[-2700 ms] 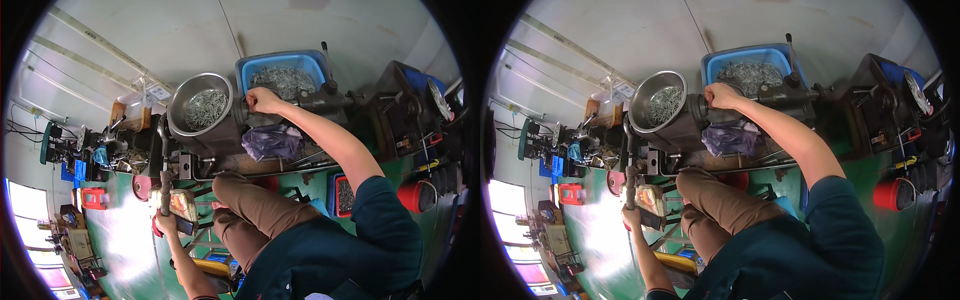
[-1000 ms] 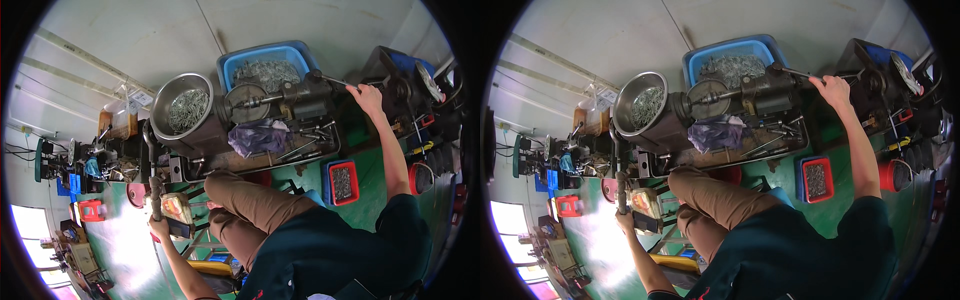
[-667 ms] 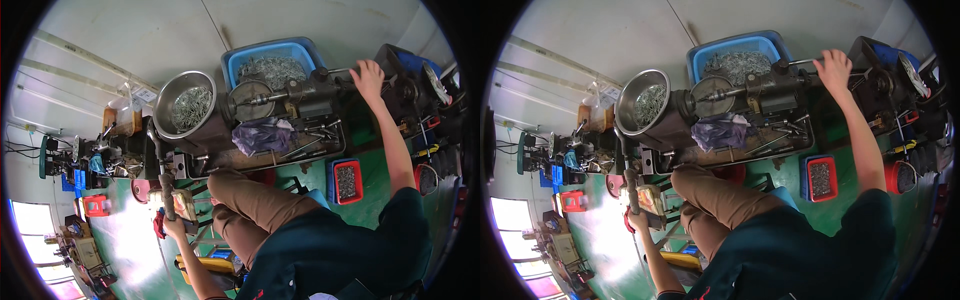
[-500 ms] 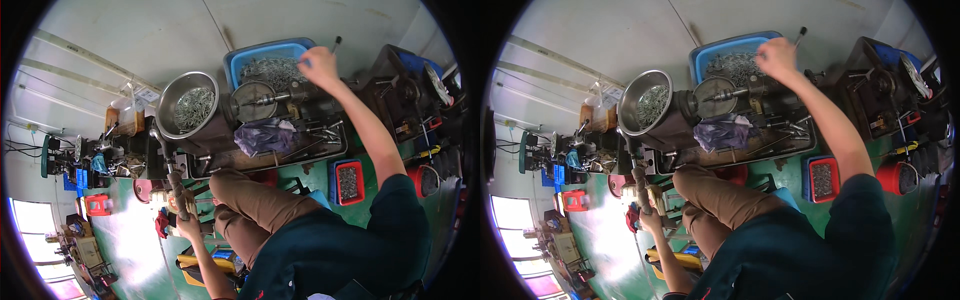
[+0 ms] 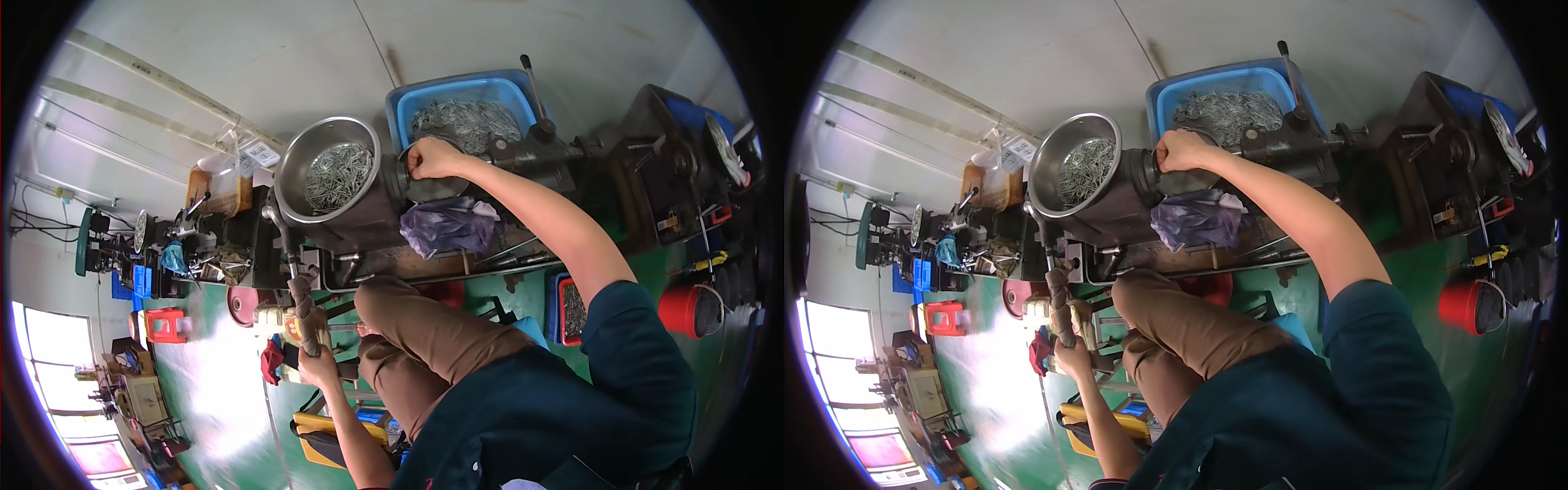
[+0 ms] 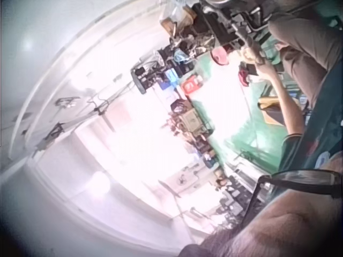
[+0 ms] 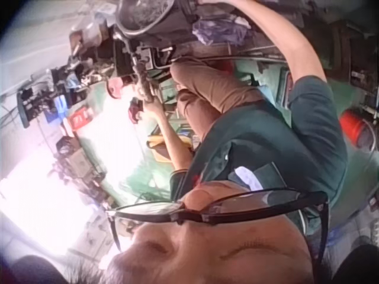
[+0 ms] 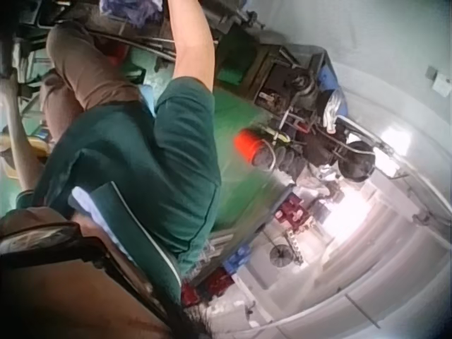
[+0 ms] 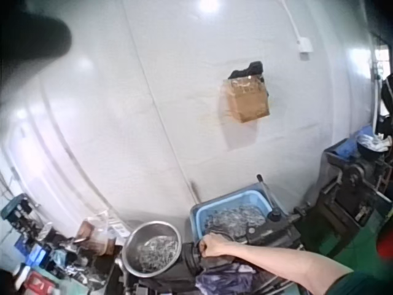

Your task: The person machines small metal pins by repeatedly picking them from a bowl, inserting them into a machine spindle, and operating the lever by hand. The person then adjusts parts of the machine before standing up.

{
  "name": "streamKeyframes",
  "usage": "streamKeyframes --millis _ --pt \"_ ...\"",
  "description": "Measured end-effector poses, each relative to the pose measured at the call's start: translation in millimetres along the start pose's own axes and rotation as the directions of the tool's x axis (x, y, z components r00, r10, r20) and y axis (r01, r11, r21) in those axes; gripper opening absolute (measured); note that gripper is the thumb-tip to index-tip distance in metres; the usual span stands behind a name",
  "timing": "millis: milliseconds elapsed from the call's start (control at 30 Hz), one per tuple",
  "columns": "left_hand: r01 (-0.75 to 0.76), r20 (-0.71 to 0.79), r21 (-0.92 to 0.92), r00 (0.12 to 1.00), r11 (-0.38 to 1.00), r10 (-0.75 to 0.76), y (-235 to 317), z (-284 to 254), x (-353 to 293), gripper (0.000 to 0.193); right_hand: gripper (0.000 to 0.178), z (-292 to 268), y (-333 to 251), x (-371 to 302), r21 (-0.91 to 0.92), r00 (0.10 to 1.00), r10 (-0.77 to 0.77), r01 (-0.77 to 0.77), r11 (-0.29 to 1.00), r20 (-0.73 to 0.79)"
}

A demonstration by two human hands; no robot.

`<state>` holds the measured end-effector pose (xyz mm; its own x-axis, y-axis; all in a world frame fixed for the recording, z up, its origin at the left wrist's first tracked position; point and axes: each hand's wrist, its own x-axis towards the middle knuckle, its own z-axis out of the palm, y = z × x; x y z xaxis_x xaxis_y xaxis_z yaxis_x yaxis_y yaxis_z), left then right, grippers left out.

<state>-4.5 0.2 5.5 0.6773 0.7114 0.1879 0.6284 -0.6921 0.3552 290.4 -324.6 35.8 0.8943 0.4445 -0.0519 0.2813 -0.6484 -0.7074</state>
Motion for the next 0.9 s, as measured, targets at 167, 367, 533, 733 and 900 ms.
streamKeyframes --millis 167,367,533,733,900 --pt "0.016 -0.002 -0.028 1.000 0.999 -0.016 2 -1 -3 0.024 0.022 -21 -5 -1 -0.231 0.997 0.015 0.003 0.973 0.076" --pt "0.042 -0.004 -0.010 0.999 0.999 -0.042 6 -3 -1 0.023 0.013 -56 -33 5 -0.722 0.860 -0.171 -0.277 0.634 -0.480" --pt "0.050 -0.009 -0.020 0.999 0.999 -0.050 1 1 1 0.024 0.006 -30 -101 42 -0.549 0.841 -0.472 0.272 0.790 -0.263" --pt "0.050 0.017 0.024 0.999 0.998 -0.051 0 1 0 0.027 0.010 1 -123 61 -0.558 0.854 -0.504 0.484 0.674 0.131" --pt "0.047 -0.002 0.043 0.999 0.998 -0.047 -1 4 1 0.028 0.010 5 -125 69 -0.524 0.883 -0.449 0.447 0.725 0.133"
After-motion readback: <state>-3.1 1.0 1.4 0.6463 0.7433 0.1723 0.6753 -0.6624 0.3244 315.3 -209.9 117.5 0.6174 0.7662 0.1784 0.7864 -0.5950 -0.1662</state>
